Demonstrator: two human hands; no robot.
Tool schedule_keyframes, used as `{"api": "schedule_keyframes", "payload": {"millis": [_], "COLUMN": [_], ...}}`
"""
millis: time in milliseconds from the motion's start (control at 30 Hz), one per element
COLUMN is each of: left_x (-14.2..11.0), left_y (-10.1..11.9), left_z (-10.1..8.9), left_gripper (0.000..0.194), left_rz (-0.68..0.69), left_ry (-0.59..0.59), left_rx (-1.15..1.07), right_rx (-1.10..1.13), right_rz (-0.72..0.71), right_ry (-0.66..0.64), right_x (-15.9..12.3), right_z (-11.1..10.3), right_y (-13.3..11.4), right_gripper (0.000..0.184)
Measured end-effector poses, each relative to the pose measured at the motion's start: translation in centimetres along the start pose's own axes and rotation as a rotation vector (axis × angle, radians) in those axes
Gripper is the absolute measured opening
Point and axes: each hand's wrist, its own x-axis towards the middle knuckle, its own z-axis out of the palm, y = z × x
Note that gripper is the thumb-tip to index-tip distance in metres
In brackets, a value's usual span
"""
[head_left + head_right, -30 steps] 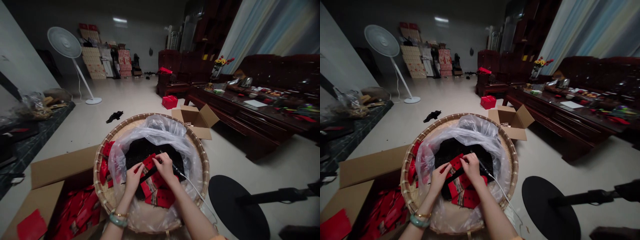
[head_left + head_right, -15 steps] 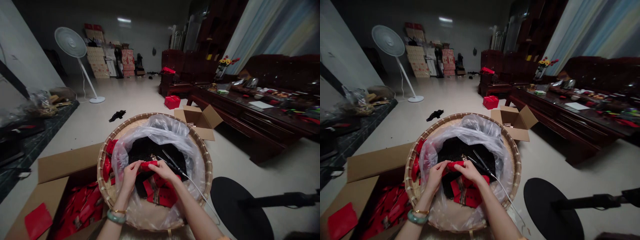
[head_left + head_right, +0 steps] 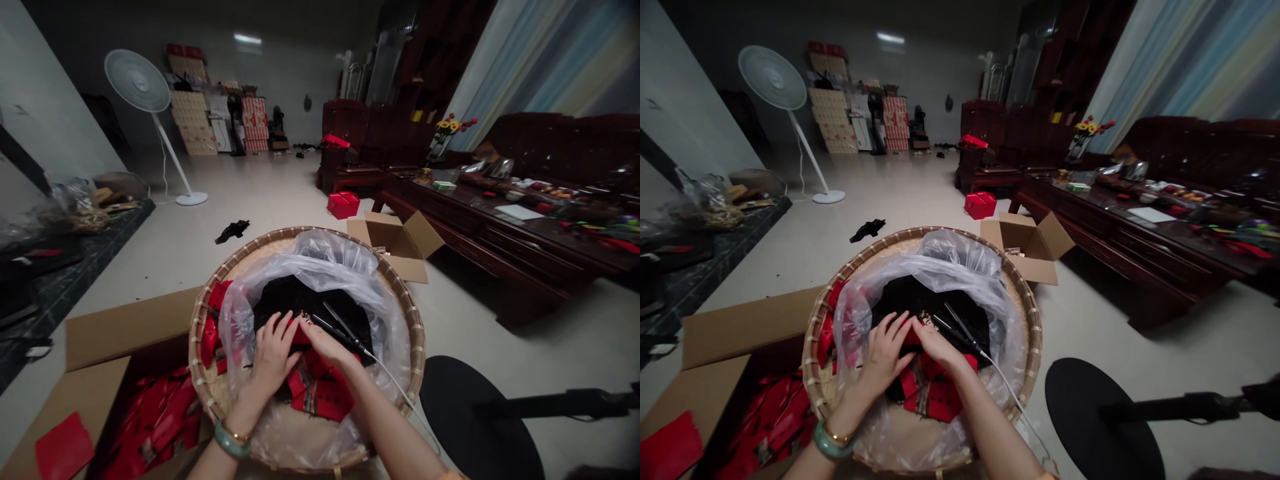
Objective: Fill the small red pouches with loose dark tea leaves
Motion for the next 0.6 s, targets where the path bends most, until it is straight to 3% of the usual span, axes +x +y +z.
{"api": "schedule_keyframes", "payload": {"millis": [233, 367, 500, 533, 600], "left_x": [0.1, 0.1, 0.1, 0.2, 0.3], "left_y": [-0.9, -1.9, -2.6, -2.7, -2.9], "left_z": [1.3, 1.5, 1.5, 1.5, 1.5], "left_gripper": [0.060, 0.055, 0.049, 0.048, 0.048], "left_rz": [-0.046, -0.121, -0.310, -0.359, -0.443], "left_ry": [0.002, 0.077, 0.220, 0.250, 0.300], "left_rx": [0.001, -0.109, -0.210, -0.231, -0.259], "right_rx": [0.133, 0.175, 0.149, 0.054, -0.262], "right_rz": [0.026, 0.032, -0.069, -0.096, -0.117], "right_ry": [-0.030, -0.026, 0.273, 0.346, 0.364], "right_x": [0.8, 0.9, 1.9, 2.3, 3.5], "right_z": [1.0, 0.2, -1.9, -2.3, -2.4], "right_y": [-0.3, -1.4, -2.0, -1.8, -1.2], "right_gripper": [0.055, 0.064, 0.059, 0.052, 0.039]}}
